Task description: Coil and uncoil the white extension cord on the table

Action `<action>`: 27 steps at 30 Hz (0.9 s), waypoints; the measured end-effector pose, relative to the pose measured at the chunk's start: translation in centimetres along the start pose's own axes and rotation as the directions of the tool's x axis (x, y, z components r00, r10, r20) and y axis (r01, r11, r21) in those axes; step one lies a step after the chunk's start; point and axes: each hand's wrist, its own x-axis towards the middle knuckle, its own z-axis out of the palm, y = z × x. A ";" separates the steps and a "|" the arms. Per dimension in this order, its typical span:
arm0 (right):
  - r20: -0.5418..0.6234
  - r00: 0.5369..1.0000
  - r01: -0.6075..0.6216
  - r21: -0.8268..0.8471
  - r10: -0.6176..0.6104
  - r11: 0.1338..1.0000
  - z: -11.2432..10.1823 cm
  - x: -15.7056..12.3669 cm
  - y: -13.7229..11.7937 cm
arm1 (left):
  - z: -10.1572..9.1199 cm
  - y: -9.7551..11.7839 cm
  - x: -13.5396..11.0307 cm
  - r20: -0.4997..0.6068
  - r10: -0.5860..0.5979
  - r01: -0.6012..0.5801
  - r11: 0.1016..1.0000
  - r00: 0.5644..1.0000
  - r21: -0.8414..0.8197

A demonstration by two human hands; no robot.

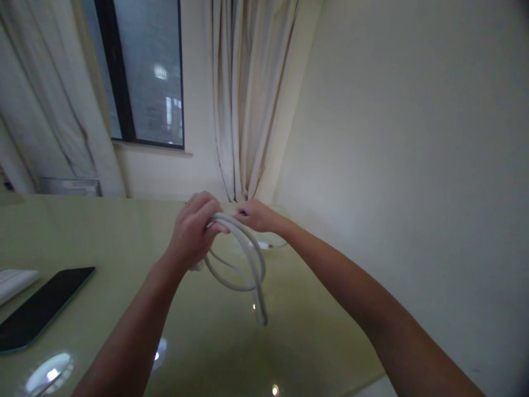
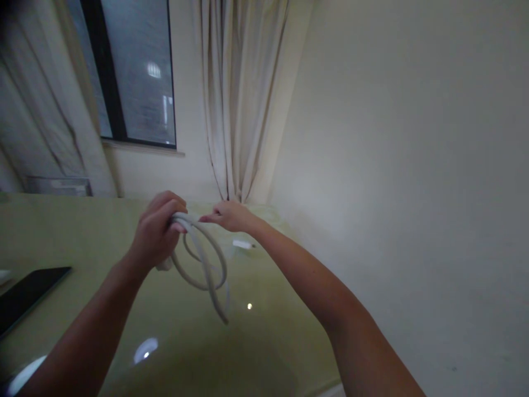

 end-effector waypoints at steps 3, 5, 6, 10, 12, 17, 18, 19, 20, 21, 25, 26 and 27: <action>0.079 0.996 -0.049 0.099 0.041 0.994 1.7 -1.3 0.1 | 0.8 -0.5 -0.8 -0.052 0.245 -0.223 0.938 0.968 0.264; 0.046 0.995 -0.098 0.146 0.092 0.984 2.9 -2.3 0.4 | 1.2 -0.8 -1.3 -0.047 0.301 -0.263 0.890 0.952 0.373; 0.030 0.993 -0.119 0.165 0.116 0.979 3.5 -2.8 0.6 | 1.3 -0.9 -1.4 -0.040 0.304 -0.262 0.872 0.952 0.413; -0.037 0.980 -0.170 0.339 0.193 0.925 6.7 -4.6 1.4 | 1.0 -0.8 -1.1 0.063 0.214 -0.219 0.856 0.975 0.469; -0.070 0.964 -0.190 0.485 0.255 0.854 8.7 -5.3 1.5 | 0.6 -0.4 -0.7 0.151 0.123 -0.177 0.886 0.981 0.428; 0.028 0.939 -0.213 0.830 0.343 0.516 12.5 -6.5 0.1 | -0.3 0.7 -0.3 0.261 -0.136 0.008 0.899 0.956 0.437; 0.057 0.938 -0.211 0.876 0.341 0.434 12.9 -6.7 -0.4 | -0.4 0.8 -0.3 0.261 -0.189 0.049 0.885 0.947 0.464; 0.079 0.939 -0.205 0.910 0.336 0.360 13.1 -6.7 -0.9 | -0.4 0.9 -0.4 0.257 -0.244 0.095 0.871 0.935 0.482; 0.092 0.939 -0.197 0.933 0.331 0.301 13.3 -6.7 -1.4 | -0.5 0.9 -0.4 0.254 -0.296 0.145 0.864 0.921 0.482; 0.094 0.939 -0.187 0.947 0.331 0.262 13.3 -6.6 -1.8 | -0.5 0.8 -0.4 0.257 -0.342 0.199 0.867 0.904 0.456; 0.104 0.933 -0.189 0.957 0.344 0.221 14.1 -5.3 -2.4 | -0.4 0.5 -0.3 0.376 -0.435 0.457 0.889 0.818 0.032; 0.123 0.929 -0.204 0.956 0.348 0.208 14.5 -4.9 -2.3 | -0.3 0.4 -0.3 0.410 -0.443 0.533 0.836 0.797 -0.134; 0.136 0.926 -0.214 0.958 0.351 0.193 15.0 -4.5 -2.2 | -0.2 0.5 -0.2 0.439 -0.458 0.605 0.740 0.773 -0.293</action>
